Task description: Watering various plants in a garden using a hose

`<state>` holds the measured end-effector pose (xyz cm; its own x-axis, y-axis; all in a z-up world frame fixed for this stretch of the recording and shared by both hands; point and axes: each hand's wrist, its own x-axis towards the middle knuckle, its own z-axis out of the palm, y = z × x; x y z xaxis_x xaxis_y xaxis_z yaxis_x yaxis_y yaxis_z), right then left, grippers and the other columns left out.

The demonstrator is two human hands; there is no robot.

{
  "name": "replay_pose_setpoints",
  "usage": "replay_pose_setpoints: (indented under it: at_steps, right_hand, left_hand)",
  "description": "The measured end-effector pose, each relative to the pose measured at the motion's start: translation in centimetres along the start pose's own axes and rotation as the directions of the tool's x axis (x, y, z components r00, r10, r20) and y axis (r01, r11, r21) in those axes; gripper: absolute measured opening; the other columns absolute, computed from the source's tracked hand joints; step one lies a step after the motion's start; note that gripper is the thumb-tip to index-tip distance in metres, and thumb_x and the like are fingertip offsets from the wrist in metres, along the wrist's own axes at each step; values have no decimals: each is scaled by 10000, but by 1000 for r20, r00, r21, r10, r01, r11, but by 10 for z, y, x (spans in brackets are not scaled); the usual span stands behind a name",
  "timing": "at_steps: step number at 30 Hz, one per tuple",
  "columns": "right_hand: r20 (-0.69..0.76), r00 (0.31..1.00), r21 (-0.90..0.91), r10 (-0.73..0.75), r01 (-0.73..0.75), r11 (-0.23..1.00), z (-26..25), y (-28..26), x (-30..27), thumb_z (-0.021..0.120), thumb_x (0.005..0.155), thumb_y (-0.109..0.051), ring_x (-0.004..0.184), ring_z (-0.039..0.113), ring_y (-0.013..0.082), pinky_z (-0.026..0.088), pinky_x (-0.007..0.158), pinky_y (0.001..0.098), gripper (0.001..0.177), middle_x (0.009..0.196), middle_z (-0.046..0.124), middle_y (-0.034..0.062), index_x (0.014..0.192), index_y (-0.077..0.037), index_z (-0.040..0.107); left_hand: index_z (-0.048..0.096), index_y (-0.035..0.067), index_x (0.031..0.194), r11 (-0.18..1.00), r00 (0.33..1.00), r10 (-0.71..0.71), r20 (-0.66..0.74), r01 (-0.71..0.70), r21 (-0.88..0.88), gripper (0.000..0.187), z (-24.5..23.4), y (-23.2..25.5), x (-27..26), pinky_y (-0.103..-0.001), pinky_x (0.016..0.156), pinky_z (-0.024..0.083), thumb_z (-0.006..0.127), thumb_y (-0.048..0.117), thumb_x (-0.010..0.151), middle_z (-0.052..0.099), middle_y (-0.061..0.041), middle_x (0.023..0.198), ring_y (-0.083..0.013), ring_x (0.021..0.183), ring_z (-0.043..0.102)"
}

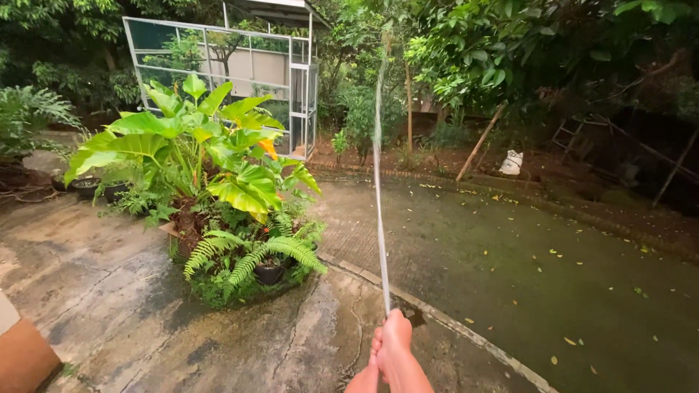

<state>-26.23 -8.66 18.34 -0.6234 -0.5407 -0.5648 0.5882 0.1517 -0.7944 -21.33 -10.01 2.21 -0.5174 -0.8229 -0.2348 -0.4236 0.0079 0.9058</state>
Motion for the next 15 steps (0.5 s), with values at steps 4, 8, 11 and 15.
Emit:
replay_pose_setpoints:
  at_steps: [4, 8, 11, 15]
  right_hand:
    - [-24, 999, -44, -35, 34, 998, 15, -18, -4, 395, 878, -246, 393, 245, 176, 142, 381, 360, 181, 512, 345, 53, 748, -120, 407]
    - [-64, 993, -75, -96, 92, 993, 25, -44, -2, 355, 931, -236, 376, 280, 215, 184, 355, 382, 253, 497, 359, 93, 738, -82, 410]
    - [-72, 991, -97, -113, 106, 990, 31, -64, -4, 332, 933, -227, 384, 293, 226, 206, 356, 390, 262, 516, 364, 104, 727, -77, 389]
    - [-55, 995, -44, -78, 76, 996, 33, -78, -1, 325, 898, -199, 419, 274, 208, 210, 396, 385, 181, 557, 362, 93, 748, -105, 365]
  left_hand:
    - [648, 138, 1194, 999, 999, -7, 33, 6, 46, 820, -13, 18, -20, -350, 748, 512, -1, 603, 1005, 696, -97, 741, -184, 672, 710]
    - [652, 174, 1093, 968, 994, -107, 38, 113, -222, 753, -28, 68, -42, -237, 496, 492, 140, 713, 971, 638, -26, 754, -106, 530, 594]
    - [626, 168, 1166, 985, 998, -25, 51, 33, -167, 771, -38, 89, -43, -250, 584, 509, 121, 714, 960, 670, -38, 797, -115, 557, 615]
    - [560, 147, 1200, 997, 996, 21, 92, -14, -73, 746, -46, 106, -45, -287, 649, 494, 97, 690, 981, 613, -42, 714, -145, 560, 607]
